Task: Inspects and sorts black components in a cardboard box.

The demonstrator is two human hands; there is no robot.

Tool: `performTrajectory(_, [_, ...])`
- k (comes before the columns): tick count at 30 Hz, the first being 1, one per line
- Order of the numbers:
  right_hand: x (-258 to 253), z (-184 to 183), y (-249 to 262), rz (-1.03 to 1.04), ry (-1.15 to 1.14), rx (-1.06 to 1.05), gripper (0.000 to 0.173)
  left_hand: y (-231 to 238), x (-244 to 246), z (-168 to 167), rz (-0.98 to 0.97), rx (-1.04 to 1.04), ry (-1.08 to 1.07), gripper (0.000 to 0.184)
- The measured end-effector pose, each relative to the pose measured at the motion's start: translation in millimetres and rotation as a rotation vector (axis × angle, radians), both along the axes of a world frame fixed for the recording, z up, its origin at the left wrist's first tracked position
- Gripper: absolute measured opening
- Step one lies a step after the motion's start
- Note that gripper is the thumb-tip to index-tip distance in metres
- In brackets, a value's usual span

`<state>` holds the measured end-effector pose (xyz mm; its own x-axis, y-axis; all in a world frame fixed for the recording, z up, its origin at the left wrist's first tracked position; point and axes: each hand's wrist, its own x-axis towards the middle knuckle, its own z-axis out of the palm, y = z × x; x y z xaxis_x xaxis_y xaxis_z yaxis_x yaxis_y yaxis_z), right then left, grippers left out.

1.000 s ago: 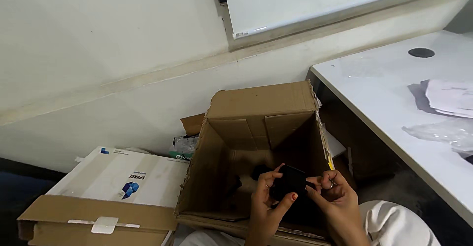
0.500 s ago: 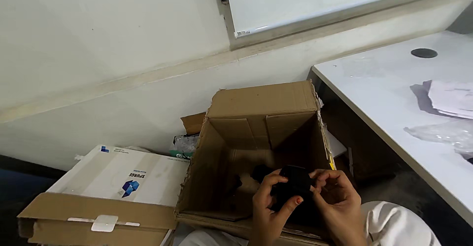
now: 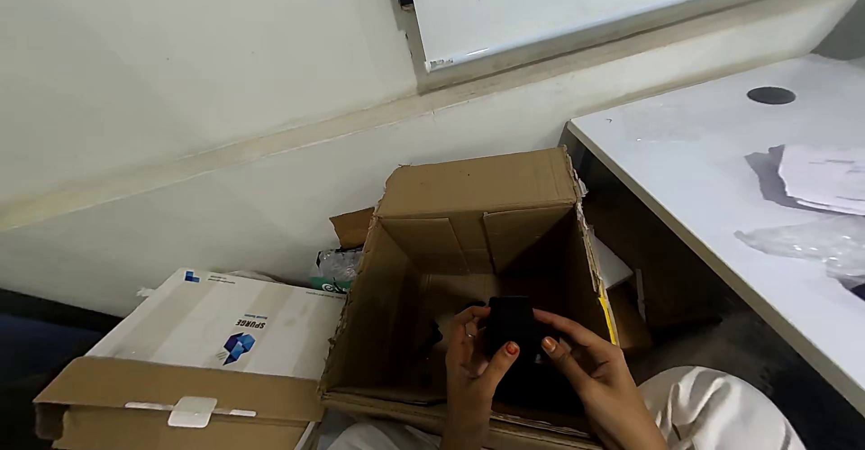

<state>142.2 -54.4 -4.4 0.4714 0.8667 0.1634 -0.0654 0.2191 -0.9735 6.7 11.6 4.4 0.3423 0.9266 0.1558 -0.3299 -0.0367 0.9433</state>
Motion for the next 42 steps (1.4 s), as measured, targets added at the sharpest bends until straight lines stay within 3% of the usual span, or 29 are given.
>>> performTrajectory(3, [2.8, 8.3, -0.8, 0.061, 0.2, -0.059, 0.055, -1.5, -1.7, 5.6, -0.001, -0.094, -0.032, 0.04])
performTrajectory(8, [10.4, 13.9, -3.1, 0.081, 0.315, -0.134, 0.04, -0.3, -1.6, -2.5, -0.052, 0.06, -0.018, 0.026])
performTrajectory(15, [7.8, 9.1, -0.9, 0.049, 0.146, -0.094, 0.033, -2.2, 9.8, -16.2, 0.057, 0.395, 0.028, 0.03])
performTrajectory(21, [6.1, 3.1, -0.1, 0.126, 0.057, 0.032, 0.047, -3.7, 8.4, -8.1, 0.174, 0.227, 0.052, 0.021])
performTrajectory(23, [5.6, 0.3, 0.0, 0.119, -0.007, 0.07, 0.05, -3.2, 8.9, -11.0, 0.163, 0.254, 0.023, 0.02])
performTrajectory(33, [-2.4, 1.3, -0.6, -0.108, 0.052, 0.011, 0.023, -2.2, 9.6, -17.9, 0.129, 0.391, 0.001, 0.02])
performTrajectory(39, [5.9, 1.1, -3.8, 0.058, 0.104, -0.068, 0.033, -1.4, 10.2, -18.2, 0.065, 0.445, 0.06, 0.015])
performTrajectory(42, [10.0, 4.8, -4.1, 0.114, 0.186, -0.102, 0.027, -3.3, 9.5, -14.7, 0.077, 0.419, 0.101, 0.021])
